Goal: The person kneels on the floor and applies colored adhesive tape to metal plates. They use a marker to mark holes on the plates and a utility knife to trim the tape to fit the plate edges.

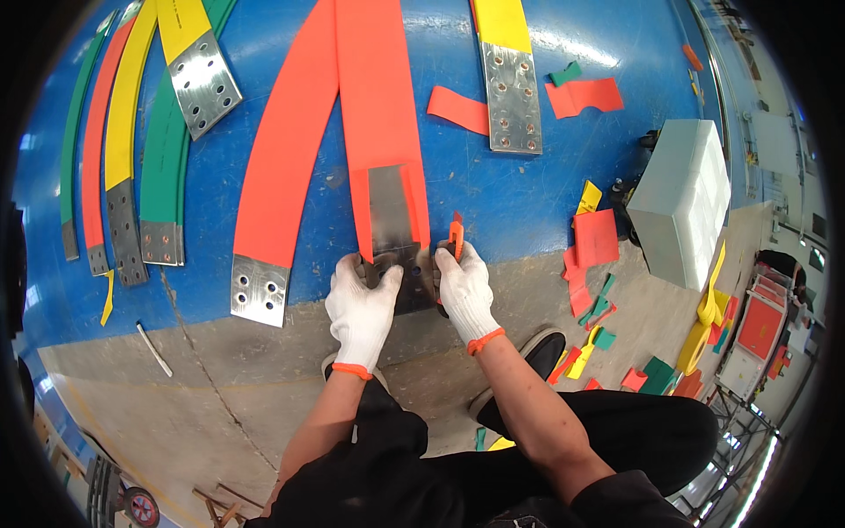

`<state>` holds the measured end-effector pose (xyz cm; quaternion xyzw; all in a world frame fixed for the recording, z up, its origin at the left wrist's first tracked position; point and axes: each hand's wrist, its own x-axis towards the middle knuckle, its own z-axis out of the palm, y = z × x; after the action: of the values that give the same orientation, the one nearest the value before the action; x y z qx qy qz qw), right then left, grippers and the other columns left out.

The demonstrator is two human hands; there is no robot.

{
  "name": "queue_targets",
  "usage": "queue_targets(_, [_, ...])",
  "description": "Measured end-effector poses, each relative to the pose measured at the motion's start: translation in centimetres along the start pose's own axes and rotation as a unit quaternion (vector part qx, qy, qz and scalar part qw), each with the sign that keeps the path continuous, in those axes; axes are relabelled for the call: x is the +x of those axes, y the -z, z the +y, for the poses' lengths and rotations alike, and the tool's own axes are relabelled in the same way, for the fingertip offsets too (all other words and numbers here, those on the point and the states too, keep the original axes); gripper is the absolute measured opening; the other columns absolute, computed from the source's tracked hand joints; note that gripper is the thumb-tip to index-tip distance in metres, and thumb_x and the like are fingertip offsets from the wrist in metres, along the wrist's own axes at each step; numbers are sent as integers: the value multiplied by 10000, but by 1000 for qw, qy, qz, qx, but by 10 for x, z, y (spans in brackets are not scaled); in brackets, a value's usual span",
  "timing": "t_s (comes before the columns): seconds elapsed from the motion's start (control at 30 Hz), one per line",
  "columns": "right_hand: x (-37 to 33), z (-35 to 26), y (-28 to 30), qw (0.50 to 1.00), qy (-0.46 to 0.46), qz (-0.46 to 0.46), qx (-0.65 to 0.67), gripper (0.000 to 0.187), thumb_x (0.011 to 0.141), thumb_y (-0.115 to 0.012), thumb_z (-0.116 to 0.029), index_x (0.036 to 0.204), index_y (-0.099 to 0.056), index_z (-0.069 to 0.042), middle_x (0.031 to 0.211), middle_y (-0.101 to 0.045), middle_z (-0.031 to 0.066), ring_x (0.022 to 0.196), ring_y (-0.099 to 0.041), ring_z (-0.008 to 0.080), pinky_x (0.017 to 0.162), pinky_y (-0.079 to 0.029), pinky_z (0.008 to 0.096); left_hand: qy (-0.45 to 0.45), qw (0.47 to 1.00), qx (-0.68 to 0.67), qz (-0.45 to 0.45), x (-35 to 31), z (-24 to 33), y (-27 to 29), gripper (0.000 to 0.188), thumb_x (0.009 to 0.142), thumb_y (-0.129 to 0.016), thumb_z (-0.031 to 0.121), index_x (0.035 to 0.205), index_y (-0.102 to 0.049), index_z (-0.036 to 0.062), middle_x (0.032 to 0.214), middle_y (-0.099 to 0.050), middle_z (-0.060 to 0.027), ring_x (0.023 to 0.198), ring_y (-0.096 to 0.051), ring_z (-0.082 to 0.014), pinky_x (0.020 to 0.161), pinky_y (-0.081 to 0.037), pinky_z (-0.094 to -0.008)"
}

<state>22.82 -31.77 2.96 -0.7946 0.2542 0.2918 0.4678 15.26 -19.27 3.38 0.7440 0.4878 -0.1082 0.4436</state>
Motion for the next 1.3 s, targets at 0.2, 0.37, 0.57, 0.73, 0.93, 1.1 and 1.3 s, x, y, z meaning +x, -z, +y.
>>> queue_targets(0.2, [0, 34, -10, 972, 27, -120, 200, 360, 1033, -698, -185, 1315, -661, 37, 1076, -723, 30, 919, -636, 107, 851, -525, 273, 57, 983, -163, -58, 7, -9, -1, 633, 865, -877, 292, 1349, -612, -19, 1088, -754, -153, 950, -731, -250, 936, -566, -364])
queue_targets(0.37, [-25, 5, -6, 979, 38, -174, 100, 331, 995, -731, -163, 1226, -697, 72, 1006, -720, 21, 908, -616, 81, 830, -520, 274, -84, 995, -52, -22, -22, -7, 24, 1144, 790, -891, 340, 1628, -214, -45, 1524, -364, -342, 1277, -594, -471, 1029, -559, -510])
queue_targets(0.57, [-51, -10, -10, 965, 201, -157, -56, 332, 966, -719, -200, 1236, -734, -8, 990, -739, 131, 859, -692, 181, 808, -560, 332, -84, 991, 54, -90, -22, -7, 23, 1443, 699, -950, 406, 1681, 35, 22, 1487, -360, -376, 1232, -600, -538, 1040, -540, -546])
queue_targets(0.73, [-54, -50, 0, 921, 292, -227, -123, 299, 997, -709, -201, 1220, -729, -3, 1014, -741, 177, 907, -731, 227, 834, -575, 353, -136, 958, -171, -188, -10, -44, 28, 1218, 714, -808, 158, 1691, -84, 90, 1411, -507, -226, 1315, -491, -423, 1025, -522, -563])
queue_targets(0.93, [-18, -154, -3, 826, 400, -225, -328, 315, 1092, -607, -266, 1272, -626, -9, 857, -662, 172, 710, -685, 236, 676, -529, 366, -81, 792, -523, -305, -15, -82, 28, 934, 798, -756, 79, 1638, -347, 48, 1489, -509, -114, 1139, -567, -163, 987, -497, -328])
queue_targets(1.1, [6, -181, -32, 641, 581, -234, -444, 293, 1023, -658, -219, 1259, -677, -47, 970, -742, 154, 821, -726, 343, 729, -571, 405, -47, 696, -621, -358, -15, -100, 13, 1065, 813, -889, 230, 1683, -298, 57, 1535, -491, -81, 1199, -549, -167, 1000, -499, -349])
queue_targets(1.3, [8, -192, -43, 624, 562, -265, -474, 260, 1002, -661, -202, 1219, -697, -64, 896, -734, 157, 795, -729, 348, 703, -573, 427, -65, 739, -591, -316, -20, -95, 11, 1081, 796, -897, 244, 1680, -306, 53, 1540, -489, -83, 1193, -555, -167, 1004, -493, -346])
